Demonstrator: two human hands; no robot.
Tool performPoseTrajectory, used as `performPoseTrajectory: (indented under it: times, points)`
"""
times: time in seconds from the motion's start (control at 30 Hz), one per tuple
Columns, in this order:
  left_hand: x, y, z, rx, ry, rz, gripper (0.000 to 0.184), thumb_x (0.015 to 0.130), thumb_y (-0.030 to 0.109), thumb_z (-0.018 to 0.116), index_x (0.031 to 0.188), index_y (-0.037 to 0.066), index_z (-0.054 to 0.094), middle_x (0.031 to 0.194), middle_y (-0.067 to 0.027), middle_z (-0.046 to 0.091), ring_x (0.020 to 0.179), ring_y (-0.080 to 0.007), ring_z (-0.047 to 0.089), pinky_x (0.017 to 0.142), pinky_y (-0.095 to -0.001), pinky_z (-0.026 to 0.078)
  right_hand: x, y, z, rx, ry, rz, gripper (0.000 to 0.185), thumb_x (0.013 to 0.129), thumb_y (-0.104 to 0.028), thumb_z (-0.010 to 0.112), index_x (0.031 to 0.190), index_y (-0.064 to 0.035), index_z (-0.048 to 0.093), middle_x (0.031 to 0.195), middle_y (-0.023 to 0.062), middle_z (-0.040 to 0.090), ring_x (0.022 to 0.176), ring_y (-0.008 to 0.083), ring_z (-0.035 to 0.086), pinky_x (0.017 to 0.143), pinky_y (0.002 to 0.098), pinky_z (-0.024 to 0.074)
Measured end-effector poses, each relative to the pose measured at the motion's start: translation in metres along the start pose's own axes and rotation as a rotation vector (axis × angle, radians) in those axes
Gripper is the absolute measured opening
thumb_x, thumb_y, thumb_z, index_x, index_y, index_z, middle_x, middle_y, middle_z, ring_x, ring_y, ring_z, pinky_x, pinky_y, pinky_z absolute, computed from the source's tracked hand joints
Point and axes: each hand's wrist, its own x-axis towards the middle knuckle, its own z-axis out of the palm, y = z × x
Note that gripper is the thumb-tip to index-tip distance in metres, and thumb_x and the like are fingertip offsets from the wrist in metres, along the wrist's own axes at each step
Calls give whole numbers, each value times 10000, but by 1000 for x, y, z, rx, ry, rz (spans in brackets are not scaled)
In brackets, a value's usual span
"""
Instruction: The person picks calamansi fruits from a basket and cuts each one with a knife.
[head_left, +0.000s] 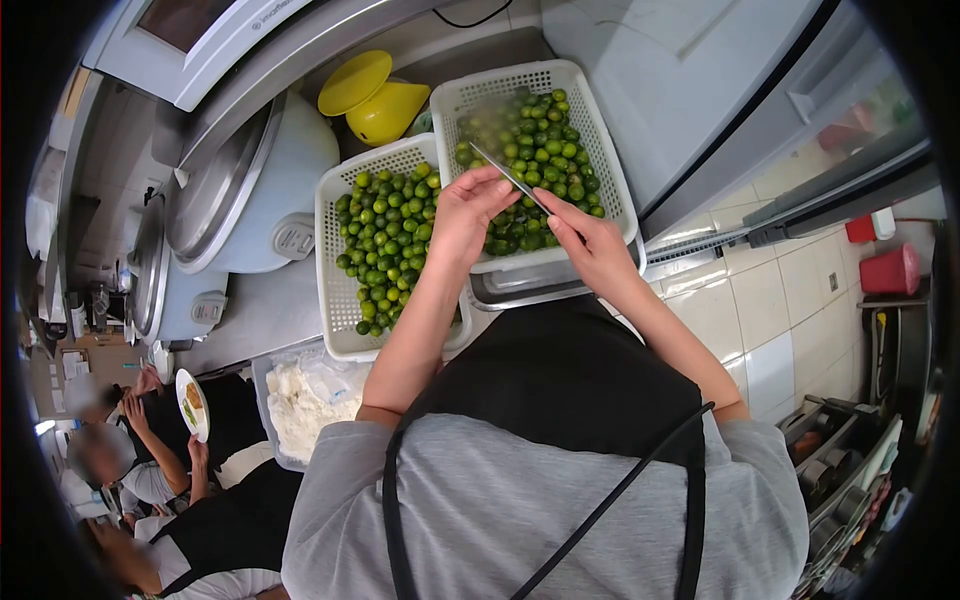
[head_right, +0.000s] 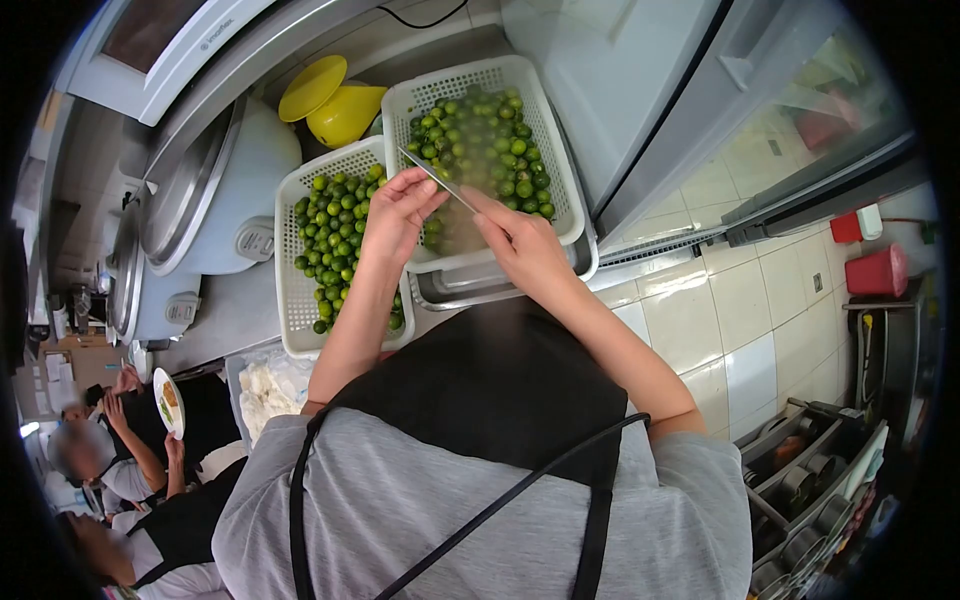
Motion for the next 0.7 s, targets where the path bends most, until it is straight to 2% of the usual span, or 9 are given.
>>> performPoseTrajectory:
  times: [0.13, 0.23, 0.3, 0.37, 0.43, 0.5, 0.53, 0.67, 0.7]
  points:
    - [10, 8, -19, -184, 11, -119, 194, 834, 29, 545, 1020, -23, 529, 960, -73, 589, 902, -198, 587, 855, -325, 499, -12, 10, -8, -13, -15, 42, 322, 893, -215, 482, 1207, -155, 522, 956, 167, 622, 741, 293, 609, 686, 321, 460]
    - [19, 20, -30, -165, -14, -148, 268, 827, 30, 528, 1079, -46, 482, 964, -84, 581, 921, -199, 581, 861, -315, 495, -21, 26, -16, -137, -41, 148, 326, 891, -208, 490, 1211, -153, 520, 952, 171, 622, 745, 284, 613, 695, 324, 460]
    - [30, 8, -40, -95, -10, -160, 240, 802, 24, 531, 1030, -49, 542, 975, -103, 575, 935, -202, 578, 846, -315, 494, -23, 30, -18, -111, 16, 96, 327, 891, -204, 493, 1213, -149, 518, 946, 176, 622, 734, 281, 610, 695, 324, 460]
    - [39, -7, -35, 834, 66, -277, 180, 799, 19, 532, 953, -21, 616, 984, -119, 566, 944, -195, 571, 813, -319, 493, -23, 27, -20, -84, 74, 45, 329, 891, -199, 495, 1214, -144, 516, 940, 181, 622, 724, 278, 608, 696, 324, 459]
    - [47, -31, -39, 1046, 63, -208, 166, 758, 17, 576, 902, 10, 659, 955, -142, 560, 916, -244, 575, 780, -349, 487, -19, 17, -24, -104, 50, 146, 328, 890, -194, 497, 1213, -134, 517, 947, 188, 620, 720, 273, 607, 698, 320, 458]
    - [56, -57, -46, 1776, 3, 266, 246, 681, -13, 616, 924, 11, 650, 966, -195, 531, 918, -309, 558, 768, -372, 480, -18, 18, -21, -98, 69, 90, 330, 890, -193, 499, 1213, -128, 515, 947, 188, 620, 714, 276, 605, 695, 319, 458]
    - [59, -64, -47, 1837, -7, 332, 289, 648, 19, 654, 936, 10, 652, 881, -192, 532, 848, -356, 547, 775, -407, 461, -17, 18, -21, -91, 89, 33, 331, 889, -191, 501, 1213, -123, 514, 946, 189, 620, 707, 279, 602, 692, 319, 458]
    - [52, -44, -41, 1704, 3, 315, 293, 663, 6, 654, 956, 21, 648, 906, -181, 555, 865, -314, 573, 764, -380, 469, -21, 15, -24, -69, 71, 89, 334, 890, -186, 501, 1214, -109, 510, 963, 190, 617, 734, 264, 611, 705, 315, 458]
    - [47, -32, -38, 1440, 1, 260, 304, 682, 3, 655, 985, 13, 632, 937, -164, 570, 877, -284, 583, 767, -355, 477, -22, 15, -25, -57, 69, 114, 333, 890, -183, 500, 1214, -106, 510, 969, 189, 617, 741, 253, 614, 708, 312, 458]
